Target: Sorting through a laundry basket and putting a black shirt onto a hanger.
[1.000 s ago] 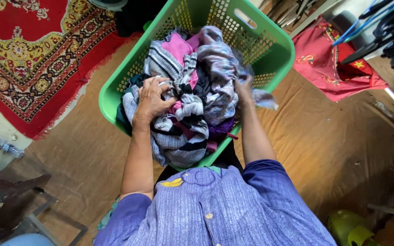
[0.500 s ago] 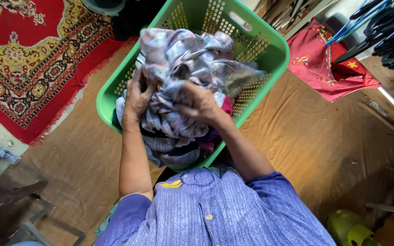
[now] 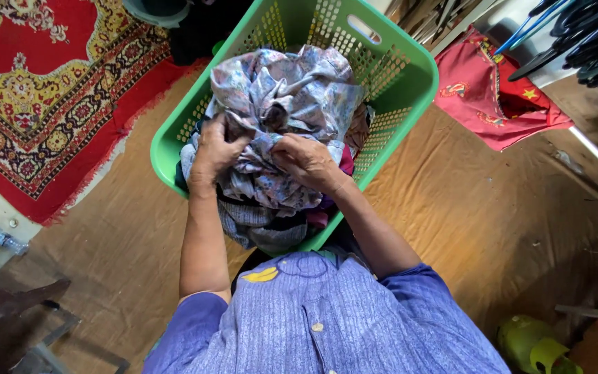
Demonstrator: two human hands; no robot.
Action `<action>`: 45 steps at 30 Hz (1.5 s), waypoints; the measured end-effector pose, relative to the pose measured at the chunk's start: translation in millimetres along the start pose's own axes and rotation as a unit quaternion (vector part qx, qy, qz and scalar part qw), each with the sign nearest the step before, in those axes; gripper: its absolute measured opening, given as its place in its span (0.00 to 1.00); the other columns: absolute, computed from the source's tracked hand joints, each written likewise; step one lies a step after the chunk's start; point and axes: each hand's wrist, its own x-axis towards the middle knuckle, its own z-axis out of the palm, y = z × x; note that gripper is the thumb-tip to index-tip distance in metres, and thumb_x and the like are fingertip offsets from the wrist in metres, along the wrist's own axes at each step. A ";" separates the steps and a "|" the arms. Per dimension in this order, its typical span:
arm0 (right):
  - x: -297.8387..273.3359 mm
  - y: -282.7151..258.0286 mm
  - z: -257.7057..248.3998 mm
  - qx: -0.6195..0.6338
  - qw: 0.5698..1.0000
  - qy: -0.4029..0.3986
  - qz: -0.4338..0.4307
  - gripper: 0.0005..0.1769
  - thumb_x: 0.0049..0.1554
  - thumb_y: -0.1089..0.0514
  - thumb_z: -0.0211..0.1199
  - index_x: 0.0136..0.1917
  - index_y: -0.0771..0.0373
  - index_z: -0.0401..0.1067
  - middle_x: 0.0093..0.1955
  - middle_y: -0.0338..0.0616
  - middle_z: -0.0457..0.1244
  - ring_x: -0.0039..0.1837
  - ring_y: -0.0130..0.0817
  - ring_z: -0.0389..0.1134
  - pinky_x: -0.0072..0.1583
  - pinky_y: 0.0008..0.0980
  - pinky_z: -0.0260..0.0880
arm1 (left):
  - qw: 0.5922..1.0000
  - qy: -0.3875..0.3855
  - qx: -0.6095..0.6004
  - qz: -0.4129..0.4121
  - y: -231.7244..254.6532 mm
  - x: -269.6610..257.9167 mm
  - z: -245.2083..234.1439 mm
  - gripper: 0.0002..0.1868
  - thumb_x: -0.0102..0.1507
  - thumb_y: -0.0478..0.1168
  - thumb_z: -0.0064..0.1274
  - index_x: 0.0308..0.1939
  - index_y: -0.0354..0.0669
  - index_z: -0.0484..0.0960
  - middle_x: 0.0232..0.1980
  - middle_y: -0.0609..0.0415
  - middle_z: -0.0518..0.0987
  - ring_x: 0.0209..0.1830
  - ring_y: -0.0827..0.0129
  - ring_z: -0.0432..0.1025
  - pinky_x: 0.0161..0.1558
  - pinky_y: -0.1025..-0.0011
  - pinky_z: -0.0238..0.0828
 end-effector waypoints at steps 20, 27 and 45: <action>-49.4 392.5 40.5 0.068 0.872 0.237 0.422 0.25 0.62 0.49 0.54 0.68 0.65 0.67 0.65 0.61 0.64 0.68 0.55 0.65 0.67 0.46 0.64 | 0.934 -0.165 0.283 0.139 24.9 92.0 117.4 0.14 0.64 0.49 0.50 0.49 0.59 0.87 0.59 0.58 0.81 0.66 0.60 0.68 0.69 0.37 0.47; -33.6 400.9 29.4 -0.120 0.777 0.204 0.583 0.29 0.59 0.36 0.55 0.64 0.54 0.76 0.62 0.59 0.67 0.65 0.60 0.66 0.66 0.52 0.65 | 0.937 -0.163 0.309 0.012 3.6 139.9 159.2 0.25 0.66 0.65 0.49 0.35 0.53 0.91 0.42 0.47 0.85 0.49 0.54 0.77 0.64 0.43 0.56; -47.7 416.3 50.9 0.046 0.804 0.295 0.514 0.30 0.55 0.40 0.66 0.64 0.57 0.74 0.60 0.51 0.67 0.57 0.45 0.67 0.56 0.46 0.67 | 0.969 -0.088 0.230 0.004 -0.7 158.9 176.8 0.18 0.55 0.60 0.63 0.33 0.53 0.85 0.36 0.58 0.85 0.45 0.59 0.77 0.53 0.49 0.58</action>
